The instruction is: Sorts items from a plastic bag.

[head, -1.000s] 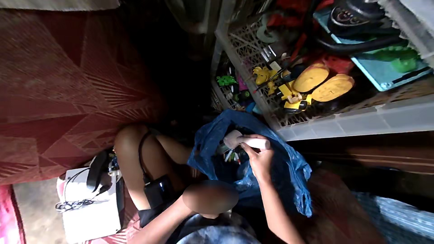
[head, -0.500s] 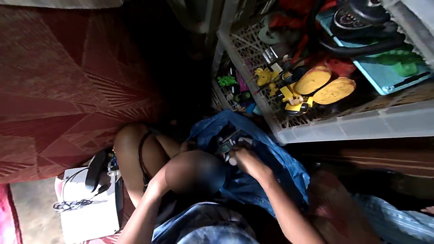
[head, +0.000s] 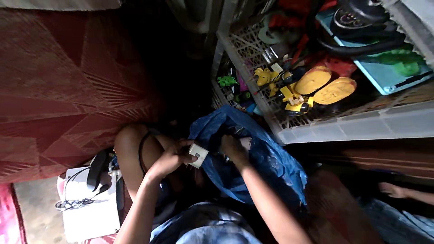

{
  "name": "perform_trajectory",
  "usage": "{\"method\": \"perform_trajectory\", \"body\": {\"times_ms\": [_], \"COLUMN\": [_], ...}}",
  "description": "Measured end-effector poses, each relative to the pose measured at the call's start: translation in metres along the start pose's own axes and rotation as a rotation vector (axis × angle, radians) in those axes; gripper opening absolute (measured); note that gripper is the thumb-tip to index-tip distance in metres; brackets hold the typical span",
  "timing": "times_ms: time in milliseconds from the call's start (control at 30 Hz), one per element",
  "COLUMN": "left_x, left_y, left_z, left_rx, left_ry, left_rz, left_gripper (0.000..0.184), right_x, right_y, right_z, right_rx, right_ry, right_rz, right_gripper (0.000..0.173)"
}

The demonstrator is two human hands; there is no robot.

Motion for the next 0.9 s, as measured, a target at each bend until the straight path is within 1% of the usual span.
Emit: {"method": "perform_trajectory", "body": {"times_ms": [100, 167, 200, 267, 333, 400, 433, 467, 533, 567, 633, 667, 733, 800, 900], "left_x": [0.003, 0.004, 0.005, 0.006, 0.008, 0.010, 0.009, 0.008, 0.006, 0.005, 0.004, 0.004, 0.006, 0.009, 0.011], "left_y": [-0.001, -0.004, -0.005, -0.004, -0.002, -0.002, -0.002, -0.002, -0.002, -0.002, -0.002, -0.002, -0.002, -0.002, -0.002], "left_z": [0.010, 0.017, 0.020, 0.022, 0.024, 0.023, 0.022, 0.020, 0.016, 0.015, 0.013, 0.013, 0.013, 0.015, 0.015], "left_rx": [-0.047, -0.058, -0.051, -0.040, -0.049, -0.075, -0.084, -0.088, -0.089, -0.094, -0.110, -0.116, -0.118, -0.110, -0.116], "left_ry": [0.016, 0.044, 0.056, 0.081, 0.084, 0.078, 0.069, 0.060, 0.050, 0.043, 0.037, 0.034, 0.031, 0.022, 0.011], "left_rz": [-0.022, -0.016, -0.005, 0.015, 0.019, 0.012, 0.001, -0.013, -0.028, -0.037, -0.050, -0.055, -0.068, -0.082, -0.091], "left_gripper": [0.039, 0.039, 0.040, 0.043, 0.044, 0.043, 0.042, 0.042, 0.041, 0.040, 0.039, 0.039, 0.039, 0.040, 0.041], "right_x": [-0.009, -0.014, -0.015, -0.011, 0.010, 0.033, 0.044, 0.054, 0.070, 0.075, 0.081, 0.083, 0.088, 0.091, 0.094], "right_y": [-0.007, -0.003, 0.003, 0.021, 0.037, 0.054, 0.060, 0.063, 0.065, 0.064, 0.059, 0.056, 0.050, 0.045, 0.041], "right_z": [-0.016, -0.020, -0.019, -0.012, 0.003, 0.013, 0.018, 0.022, 0.028, 0.030, 0.033, 0.034, 0.037, 0.039, 0.038], "right_rx": [0.022, -0.062, -0.175, -0.504, -0.888, -1.267, -1.415, -1.522, -1.672, -1.739, -1.856, -1.902, -1.971, -2.079, -2.265], "right_ry": [-0.041, -0.069, -0.064, 0.041, 0.135, 0.195, 0.204, 0.197, 0.150, 0.115, 0.035, -0.014, -0.108, -0.201, -0.348], "right_rz": [0.029, 0.057, 0.060, 0.052, 0.018, -0.028, -0.037, -0.020, 0.093, 0.158, 0.294, 0.351, 0.439, 0.473, 0.465], "right_gripper": [0.044, 0.044, 0.040, 0.033, 0.028, 0.018, 0.018, 0.023, 0.029, 0.027, 0.014, 0.010, 0.011, 0.013, 0.014]}}
Point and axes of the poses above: each hand's wrist, its own x-axis away from the middle knuckle, its own z-axis out of the back of the hand, y = z × x, the point moved 6 cm from there along -x, towards the middle knuckle, and after that the axes turned 14 degrees about y, right-handed, at the moved point
